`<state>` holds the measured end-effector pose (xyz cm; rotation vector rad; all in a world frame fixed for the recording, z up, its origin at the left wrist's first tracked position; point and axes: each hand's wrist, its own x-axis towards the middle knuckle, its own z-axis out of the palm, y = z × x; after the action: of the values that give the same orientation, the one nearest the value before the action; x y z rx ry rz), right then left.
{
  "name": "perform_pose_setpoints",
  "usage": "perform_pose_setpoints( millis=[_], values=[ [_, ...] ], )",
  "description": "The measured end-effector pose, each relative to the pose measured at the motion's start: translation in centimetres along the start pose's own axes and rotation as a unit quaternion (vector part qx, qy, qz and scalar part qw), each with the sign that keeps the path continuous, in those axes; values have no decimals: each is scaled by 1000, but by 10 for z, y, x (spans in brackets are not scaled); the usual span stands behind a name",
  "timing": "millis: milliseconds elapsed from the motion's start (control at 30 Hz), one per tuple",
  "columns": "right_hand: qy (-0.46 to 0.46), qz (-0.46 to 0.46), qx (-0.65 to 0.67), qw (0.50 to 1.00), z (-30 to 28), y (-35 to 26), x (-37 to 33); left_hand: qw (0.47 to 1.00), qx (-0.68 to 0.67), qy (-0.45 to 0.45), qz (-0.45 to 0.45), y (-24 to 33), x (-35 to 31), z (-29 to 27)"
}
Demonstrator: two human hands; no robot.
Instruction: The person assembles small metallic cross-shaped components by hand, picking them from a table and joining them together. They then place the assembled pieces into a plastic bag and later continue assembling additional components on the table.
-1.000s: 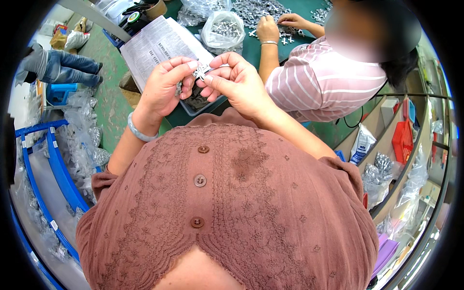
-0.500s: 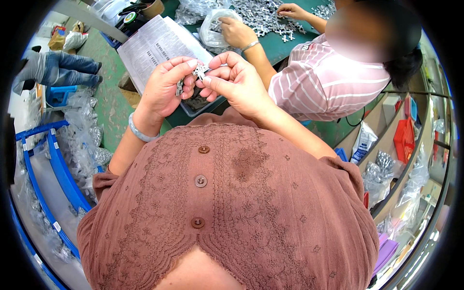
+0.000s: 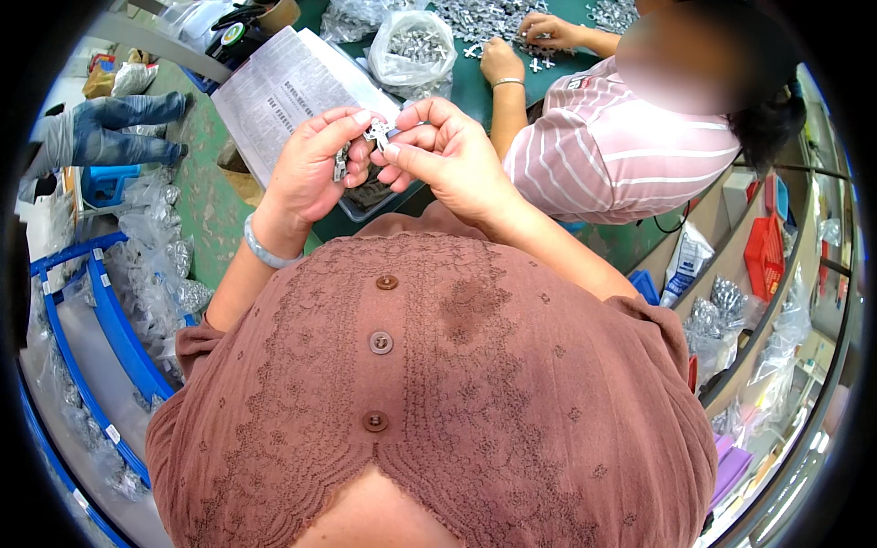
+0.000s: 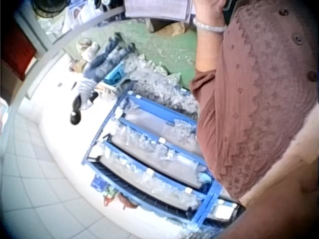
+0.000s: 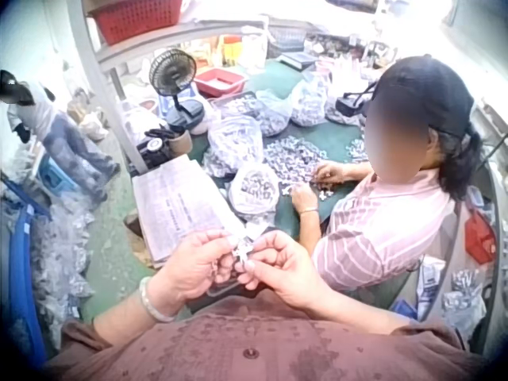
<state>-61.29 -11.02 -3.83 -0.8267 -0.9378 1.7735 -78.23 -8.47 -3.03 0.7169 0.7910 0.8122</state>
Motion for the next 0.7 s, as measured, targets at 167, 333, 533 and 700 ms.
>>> perform_pose_setpoints(
  millis=[167,333,533,700],
  values=[
    [2,6,-4,1000,-2,2,0,1000,-3,-4,-13,-2,1,-1],
    [8,10,-6,1000,-1,2,2,1000,-12,-10,-21,-2,3,-4],
    [14,4,-5,1000,-3,-1,1,997,-67,-12,-36,-2,3,-2],
    [25,-29,11,999,-6,-5,0,985,-163,-34,-56,-6,7,-10]
  ],
)
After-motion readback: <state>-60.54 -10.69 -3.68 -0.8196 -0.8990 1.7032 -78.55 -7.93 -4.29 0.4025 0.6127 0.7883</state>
